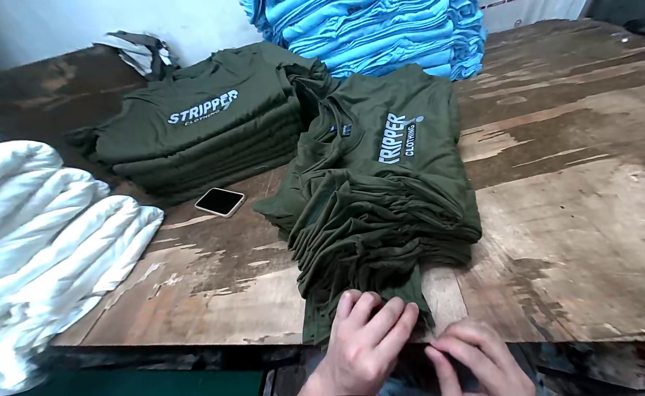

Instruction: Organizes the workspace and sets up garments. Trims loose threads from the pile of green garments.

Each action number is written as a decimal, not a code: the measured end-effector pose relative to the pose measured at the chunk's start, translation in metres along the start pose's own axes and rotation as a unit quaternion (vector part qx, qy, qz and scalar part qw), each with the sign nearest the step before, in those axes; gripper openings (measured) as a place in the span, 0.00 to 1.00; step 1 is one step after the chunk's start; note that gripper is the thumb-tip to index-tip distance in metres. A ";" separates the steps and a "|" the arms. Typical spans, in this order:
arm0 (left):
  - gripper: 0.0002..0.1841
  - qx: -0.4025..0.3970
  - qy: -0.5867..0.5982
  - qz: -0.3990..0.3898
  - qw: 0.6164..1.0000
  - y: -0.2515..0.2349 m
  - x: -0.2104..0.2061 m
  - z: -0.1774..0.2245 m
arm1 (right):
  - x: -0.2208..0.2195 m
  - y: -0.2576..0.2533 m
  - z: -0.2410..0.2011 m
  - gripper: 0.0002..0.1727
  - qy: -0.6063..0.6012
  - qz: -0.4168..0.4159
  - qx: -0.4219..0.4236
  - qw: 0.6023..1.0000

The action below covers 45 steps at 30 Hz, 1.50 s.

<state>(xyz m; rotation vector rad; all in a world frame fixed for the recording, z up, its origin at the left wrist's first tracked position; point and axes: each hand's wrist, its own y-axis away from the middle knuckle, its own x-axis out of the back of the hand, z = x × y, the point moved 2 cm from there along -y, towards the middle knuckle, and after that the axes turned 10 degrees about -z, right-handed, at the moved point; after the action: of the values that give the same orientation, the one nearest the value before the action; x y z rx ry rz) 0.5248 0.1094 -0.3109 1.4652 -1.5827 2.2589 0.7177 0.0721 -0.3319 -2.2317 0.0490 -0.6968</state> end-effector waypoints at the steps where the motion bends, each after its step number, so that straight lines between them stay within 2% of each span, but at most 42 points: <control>1: 0.09 0.005 -0.001 0.002 1.000 0.000 0.001 -0.001 | 0.000 -0.001 0.001 0.14 0.013 0.000 -0.028 1.000; 3: 0.08 0.022 0.004 0.013 1.000 0.001 0.003 -0.002 | -0.003 -0.007 0.002 0.28 0.044 0.005 -0.070 0.997; 5: 0.07 0.039 0.011 0.021 0.999 0.000 0.005 -0.003 | -0.012 -0.016 0.001 0.36 0.059 0.013 -0.084 0.995; 6: 0.07 0.049 0.015 0.024 0.998 0.000 0.007 -0.004 | -0.018 -0.019 0.003 0.33 0.052 0.021 -0.077 0.995; 9: 0.09 0.068 0.022 0.020 0.997 0.001 0.011 -0.005 | -0.025 -0.017 0.009 0.08 -0.004 0.078 -0.014 0.997; 10: 0.10 0.067 0.021 0.018 0.997 0.002 0.012 -0.006 | -0.020 -0.014 0.009 0.05 -0.014 0.083 0.005 0.996; 14: 0.10 0.028 0.012 0.010 0.999 0.003 0.014 -0.004 | -0.003 0.001 0.004 0.08 -0.005 0.055 0.029 0.998; 20: 0.10 -0.062 -0.022 -0.023 0.998 -0.004 -0.003 0.002 | -0.008 0.002 0.003 0.06 -0.020 0.058 0.034 0.998; 23: 0.09 0.009 0.033 -0.042 0.999 -0.010 -0.006 -0.001 | -0.003 0.003 0.004 0.05 -0.013 0.040 0.029 0.999; 25: 0.14 0.072 0.065 -0.128 0.987 -0.015 -0.004 -0.010 | -0.003 0.003 0.010 0.01 0.045 0.031 0.005 0.999; 26: 0.11 0.087 0.070 -0.164 0.980 -0.018 -0.001 -0.016 | -0.004 0.000 0.012 0.04 0.088 0.020 -0.013 0.996; 27: 0.12 0.094 0.079 -0.180 0.976 -0.021 0.004 -0.023 | -0.007 -0.004 0.013 0.09 0.133 -0.004 -0.029 0.991; 29: 0.15 0.097 0.075 -0.155 0.980 -0.028 0.021 -0.039 | -0.013 -0.017 0.012 0.19 0.189 -0.077 -0.042 0.978; 30: 0.12 0.091 0.047 -0.132 0.986 -0.030 0.030 -0.048 | -0.016 -0.021 0.011 0.17 0.192 -0.105 -0.030 0.975; 31: 0.10 0.081 0.017 -0.117 0.990 -0.032 0.036 -0.059 | -0.017 -0.024 0.012 0.11 0.171 -0.116 -0.007 0.978; 33: 0.10 0.073 -0.021 -0.106 0.991 -0.032 0.041 -0.073 | -0.006 -0.029 0.013 0.10 0.095 -0.150 0.057 0.982; 36: 0.11 0.148 -0.049 -0.141 0.978 -0.029 0.041 -0.062 | 0.032 -0.034 0.013 0.11 0.024 -0.278 0.097 0.955; 39: 0.08 0.217 -0.072 -0.142 0.963 -0.025 0.032 -0.038 | 0.055 -0.030 0.007 0.06 0.042 -0.449 0.048 0.891; 42: 0.14 0.197 -0.058 -0.096 0.974 -0.020 0.015 -0.018 | 0.057 -0.026 -0.007 0.10 0.081 -0.545 -0.029 0.834; 43: 0.16 0.193 -0.044 -0.098 0.975 -0.018 0.009 -0.013 | 0.057 -0.026 -0.012 0.13 0.093 -0.556 -0.055 0.824; 44: 0.18 0.195 -0.028 -0.109 0.974 -0.015 0.006 -0.008 | 0.056 -0.026 -0.016 0.18 0.107 -0.540 -0.074 0.831; 45: 0.19 0.199 -0.011 -0.122 0.972 -0.013 0.005 -0.003 | 0.054 -0.025 -0.018 0.22 0.124 -0.488 -0.080 0.860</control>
<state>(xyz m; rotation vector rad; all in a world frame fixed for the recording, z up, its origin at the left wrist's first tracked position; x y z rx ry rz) 0.5260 0.1154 -0.2984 1.6597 -0.9182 2.5081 0.7498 0.0642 -0.2797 -2.2144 -0.9932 -1.5517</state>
